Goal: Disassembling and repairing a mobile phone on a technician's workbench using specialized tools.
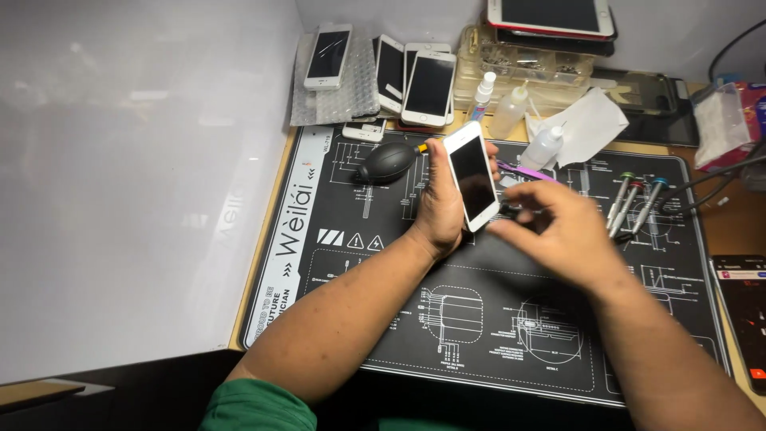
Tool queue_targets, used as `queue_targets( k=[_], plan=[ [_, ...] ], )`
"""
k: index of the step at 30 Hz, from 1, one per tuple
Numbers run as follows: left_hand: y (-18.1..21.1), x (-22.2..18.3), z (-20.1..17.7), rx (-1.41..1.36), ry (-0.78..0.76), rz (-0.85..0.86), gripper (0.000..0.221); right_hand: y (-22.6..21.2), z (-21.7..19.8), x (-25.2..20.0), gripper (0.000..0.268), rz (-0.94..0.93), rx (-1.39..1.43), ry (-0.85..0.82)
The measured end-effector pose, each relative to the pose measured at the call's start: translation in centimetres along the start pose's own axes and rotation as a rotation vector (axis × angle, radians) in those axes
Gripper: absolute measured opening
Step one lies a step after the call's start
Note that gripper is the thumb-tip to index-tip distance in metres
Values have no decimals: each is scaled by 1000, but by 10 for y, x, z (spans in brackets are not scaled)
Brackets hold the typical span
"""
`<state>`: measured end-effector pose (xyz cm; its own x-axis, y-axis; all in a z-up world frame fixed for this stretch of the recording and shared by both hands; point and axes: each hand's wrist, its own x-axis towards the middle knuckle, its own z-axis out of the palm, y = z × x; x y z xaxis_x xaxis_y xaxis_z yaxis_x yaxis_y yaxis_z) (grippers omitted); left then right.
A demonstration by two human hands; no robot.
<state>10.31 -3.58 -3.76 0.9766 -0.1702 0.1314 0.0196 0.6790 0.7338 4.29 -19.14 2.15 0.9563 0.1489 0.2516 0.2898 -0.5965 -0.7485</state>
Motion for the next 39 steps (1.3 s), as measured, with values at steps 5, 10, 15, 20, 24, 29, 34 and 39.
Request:
queue_targets(
  k=[5,10,15,20,24,29,34,39],
  plan=[
    [9,-10,9,166,37,74,87,-2,21,-3,52,-18,163,35],
    [3,-14,10,243,1,93,88,5,26,-1,56,-2,280,82],
    [3,-19,15,190,-47,57,94,-6,27,-2,57,8,322,123],
    [21,-29,26,164,-24,42,94,-10,31,-5,56,20,334,149],
    [9,-19,17,122,-18,26,95,-9,29,-7,54,39,320,152],
    [11,-19,16,136,-10,9,96,-6,28,-5,56,30,295,151],
    [20,-21,22,122,26,3,93,-11,23,-4,53,-4,266,133],
    [19,-14,22,-63,86,-15,81,-5,17,-3,47,-22,223,139]
  ],
)
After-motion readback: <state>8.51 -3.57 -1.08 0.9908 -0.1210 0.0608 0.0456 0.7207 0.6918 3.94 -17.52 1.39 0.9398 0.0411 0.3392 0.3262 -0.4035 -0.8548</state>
